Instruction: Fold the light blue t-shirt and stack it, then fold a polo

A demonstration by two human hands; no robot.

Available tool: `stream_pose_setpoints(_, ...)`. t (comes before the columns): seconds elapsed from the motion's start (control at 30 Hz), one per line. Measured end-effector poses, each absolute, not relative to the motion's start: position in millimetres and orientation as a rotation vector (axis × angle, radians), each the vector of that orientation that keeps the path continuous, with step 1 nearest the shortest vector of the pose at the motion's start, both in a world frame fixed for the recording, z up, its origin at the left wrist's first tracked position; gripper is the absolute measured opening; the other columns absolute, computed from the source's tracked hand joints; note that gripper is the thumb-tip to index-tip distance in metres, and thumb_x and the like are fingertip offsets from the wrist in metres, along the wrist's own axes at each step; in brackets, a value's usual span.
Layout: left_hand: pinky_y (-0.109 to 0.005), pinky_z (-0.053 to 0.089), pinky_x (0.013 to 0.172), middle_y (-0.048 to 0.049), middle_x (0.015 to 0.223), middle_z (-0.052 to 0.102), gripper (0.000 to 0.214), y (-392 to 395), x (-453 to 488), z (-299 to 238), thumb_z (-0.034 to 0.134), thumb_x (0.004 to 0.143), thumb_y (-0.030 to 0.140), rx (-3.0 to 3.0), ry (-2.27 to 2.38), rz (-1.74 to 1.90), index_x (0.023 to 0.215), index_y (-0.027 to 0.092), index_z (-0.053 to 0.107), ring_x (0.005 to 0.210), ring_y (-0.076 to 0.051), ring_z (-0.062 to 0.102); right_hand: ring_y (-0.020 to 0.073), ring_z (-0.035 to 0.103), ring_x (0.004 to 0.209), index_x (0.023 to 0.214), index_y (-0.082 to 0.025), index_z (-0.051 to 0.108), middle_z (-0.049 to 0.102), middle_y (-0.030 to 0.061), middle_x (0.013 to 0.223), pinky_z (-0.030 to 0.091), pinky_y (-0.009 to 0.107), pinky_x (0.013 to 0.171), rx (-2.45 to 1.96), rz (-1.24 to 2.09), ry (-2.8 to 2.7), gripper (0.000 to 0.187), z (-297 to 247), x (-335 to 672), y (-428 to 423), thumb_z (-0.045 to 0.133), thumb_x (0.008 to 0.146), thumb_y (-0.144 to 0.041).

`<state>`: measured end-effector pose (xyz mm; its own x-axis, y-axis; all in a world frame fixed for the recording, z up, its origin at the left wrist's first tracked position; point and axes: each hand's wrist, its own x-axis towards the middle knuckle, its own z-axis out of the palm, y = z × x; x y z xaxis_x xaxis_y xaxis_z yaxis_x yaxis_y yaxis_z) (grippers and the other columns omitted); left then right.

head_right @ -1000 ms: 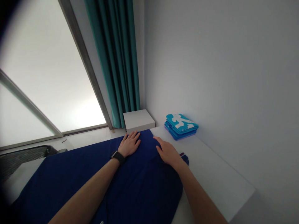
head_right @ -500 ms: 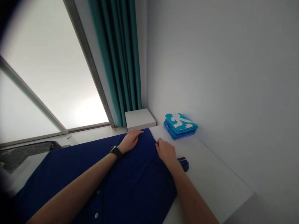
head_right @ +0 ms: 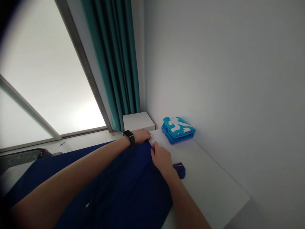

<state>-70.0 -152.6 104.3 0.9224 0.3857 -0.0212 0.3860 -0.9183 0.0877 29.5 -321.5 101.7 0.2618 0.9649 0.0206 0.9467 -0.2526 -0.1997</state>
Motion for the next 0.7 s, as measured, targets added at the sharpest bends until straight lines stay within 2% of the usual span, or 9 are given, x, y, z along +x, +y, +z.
stream_pose_setpoints(0.23, -0.039, 0.033, 0.103, -0.0111, 0.114, 0.063, 0.021, -116, -84, 108, 0.054, 0.079, 0.005, 3.011, 0.793, 0.069, 0.074, 0.022, 0.067, 0.121, -0.025, 0.047, 0.0211, 0.066, 0.080, 0.106, -0.024, 0.051, 0.068, 0.0061, 0.087, 0.035, 0.027, 0.065, -2.325, 0.163, -1.843, 0.016, 99, 25, -322, 0.041, 0.097, -0.032)
stream_pose_setpoints(0.4, -0.044, 0.032, 0.103, -0.0140, 0.118, 0.061, 0.021, -110, -80, 99, 0.050, 0.084, 0.010, 2.980, 0.993, 0.167, 0.094, 0.020, 0.066, 0.121, -0.028, 0.048, 0.0226, 0.066, 0.082, 0.111, -0.024, 0.050, 0.069, 0.0073, 0.088, 0.038, 0.028, 0.068, -2.355, 0.168, -1.779, 0.020, 100, 23, -322, 0.038, 0.098, -0.034)
stream_pose_setpoints(0.5, -0.045, 0.037, 0.098, -0.0138, 0.116, 0.064, 0.025, -112, -75, 88, 0.044, 0.089, 0.015, 2.890, 1.188, 0.214, 0.106, 0.020, 0.062, 0.115, -0.027, 0.054, 0.0243, 0.067, 0.084, 0.122, -0.026, 0.046, 0.069, 0.0080, 0.089, 0.039, 0.029, 0.068, -2.403, 0.174, -1.707, 0.026, 98, 26, -321, 0.037, 0.098, -0.033)
stream_pose_setpoints(0.6, -0.041, 0.044, 0.087, -0.0121, 0.108, 0.069, 0.026, -116, -74, 79, 0.040, 0.093, 0.021, 2.768, 1.354, 0.235, 0.109, 0.020, 0.061, 0.101, -0.026, 0.063, 0.0251, 0.067, 0.088, 0.132, -0.028, 0.040, 0.070, 0.0099, 0.097, 0.040, 0.030, 0.070, -2.464, 0.196, -1.685, 0.035, 95, 32, -320, 0.039, 0.097, -0.030)
stream_pose_setpoints(0.7, -0.036, 0.048, 0.079, -0.0101, 0.107, 0.070, 0.029, -121, -76, 74, 0.036, 0.096, 0.026, 2.676, 1.423, 0.280, 0.112, 0.022, 0.060, 0.095, -0.024, 0.066, 0.0255, 0.067, 0.091, 0.131, -0.028, 0.042, 0.069, 0.0106, 0.104, 0.040, 0.031, 0.072, -2.490, 0.222, -1.700, 0.035, 92, 38, -321, 0.042, 0.096, -0.028)
